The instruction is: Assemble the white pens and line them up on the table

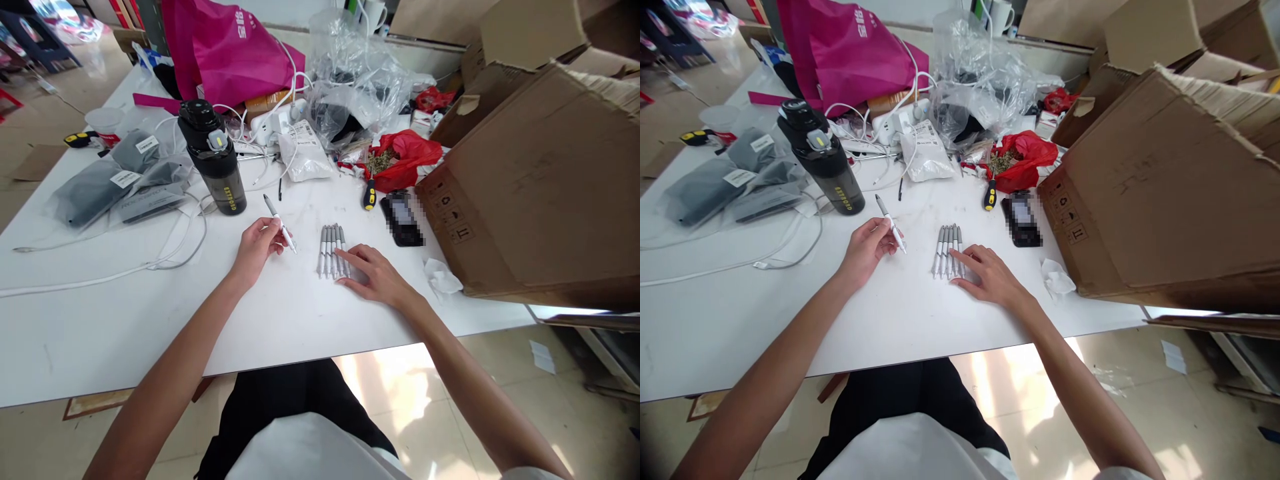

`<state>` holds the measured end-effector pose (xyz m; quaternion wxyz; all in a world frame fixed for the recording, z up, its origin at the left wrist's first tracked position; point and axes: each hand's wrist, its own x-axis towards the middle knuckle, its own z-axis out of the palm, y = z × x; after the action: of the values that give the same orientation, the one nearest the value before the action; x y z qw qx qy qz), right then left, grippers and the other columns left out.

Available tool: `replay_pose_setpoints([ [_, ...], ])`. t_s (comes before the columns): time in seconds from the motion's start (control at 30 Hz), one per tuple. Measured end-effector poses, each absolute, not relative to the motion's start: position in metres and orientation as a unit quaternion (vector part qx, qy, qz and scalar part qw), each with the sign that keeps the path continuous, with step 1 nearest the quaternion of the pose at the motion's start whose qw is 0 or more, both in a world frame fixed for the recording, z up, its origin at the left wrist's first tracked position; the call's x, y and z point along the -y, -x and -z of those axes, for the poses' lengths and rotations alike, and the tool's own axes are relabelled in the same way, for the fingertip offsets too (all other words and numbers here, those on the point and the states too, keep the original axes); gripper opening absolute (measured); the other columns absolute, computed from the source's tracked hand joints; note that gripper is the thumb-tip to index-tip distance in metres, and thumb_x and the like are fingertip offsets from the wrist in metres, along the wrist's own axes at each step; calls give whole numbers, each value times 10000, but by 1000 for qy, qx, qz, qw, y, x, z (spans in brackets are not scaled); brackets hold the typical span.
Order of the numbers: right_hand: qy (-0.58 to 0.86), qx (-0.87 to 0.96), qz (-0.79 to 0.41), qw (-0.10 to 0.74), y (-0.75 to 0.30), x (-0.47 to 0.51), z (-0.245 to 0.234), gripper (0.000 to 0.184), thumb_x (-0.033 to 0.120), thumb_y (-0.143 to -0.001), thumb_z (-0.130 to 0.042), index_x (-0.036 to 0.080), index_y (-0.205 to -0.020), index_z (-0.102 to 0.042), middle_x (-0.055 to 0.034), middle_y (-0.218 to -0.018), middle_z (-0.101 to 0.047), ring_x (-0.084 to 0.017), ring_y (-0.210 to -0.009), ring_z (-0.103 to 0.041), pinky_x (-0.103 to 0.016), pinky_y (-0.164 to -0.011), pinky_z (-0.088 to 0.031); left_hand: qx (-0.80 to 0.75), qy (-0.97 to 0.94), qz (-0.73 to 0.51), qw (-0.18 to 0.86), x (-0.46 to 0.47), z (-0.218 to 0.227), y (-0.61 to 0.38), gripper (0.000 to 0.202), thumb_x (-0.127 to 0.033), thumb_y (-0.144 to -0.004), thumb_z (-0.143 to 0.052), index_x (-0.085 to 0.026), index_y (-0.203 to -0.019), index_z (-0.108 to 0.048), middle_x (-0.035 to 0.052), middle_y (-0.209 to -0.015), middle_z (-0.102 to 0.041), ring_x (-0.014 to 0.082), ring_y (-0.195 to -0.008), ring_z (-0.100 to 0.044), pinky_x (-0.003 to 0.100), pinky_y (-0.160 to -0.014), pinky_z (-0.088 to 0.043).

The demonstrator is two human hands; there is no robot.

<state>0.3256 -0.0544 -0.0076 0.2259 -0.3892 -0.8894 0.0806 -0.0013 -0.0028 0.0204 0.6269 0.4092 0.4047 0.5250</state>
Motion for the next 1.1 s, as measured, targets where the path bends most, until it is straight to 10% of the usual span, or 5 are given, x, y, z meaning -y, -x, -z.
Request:
replay_pose_setpoints([
  [0.67, 388, 843, -141, 345, -253, 22, -19, 531, 510, -1145, -630, 251, -1595, -520, -157, -1293, -747, -296, -1073, -723, -505, -1010, -608, -336, -479, -528, 616, 10, -18, -4, 380, -488, -936, -920, -205, -1073, -706, 116, -1160, -864, 261, -1181, -811, 430, -1142, -584],
  [1.1, 362, 878, -88, 300, -240, -15, -8, 357, 371, -1234, -360, 219, -1394, -640, -104, -1020, -698, -255, -877, -640, -380, -771, -511, -403, -500, -559, 524, 6, -21, 5, 406, -567, -986, -855, -234, -1216, -824, 118, -1271, -851, 256, -1128, -820, 391, -1022, -629],
])
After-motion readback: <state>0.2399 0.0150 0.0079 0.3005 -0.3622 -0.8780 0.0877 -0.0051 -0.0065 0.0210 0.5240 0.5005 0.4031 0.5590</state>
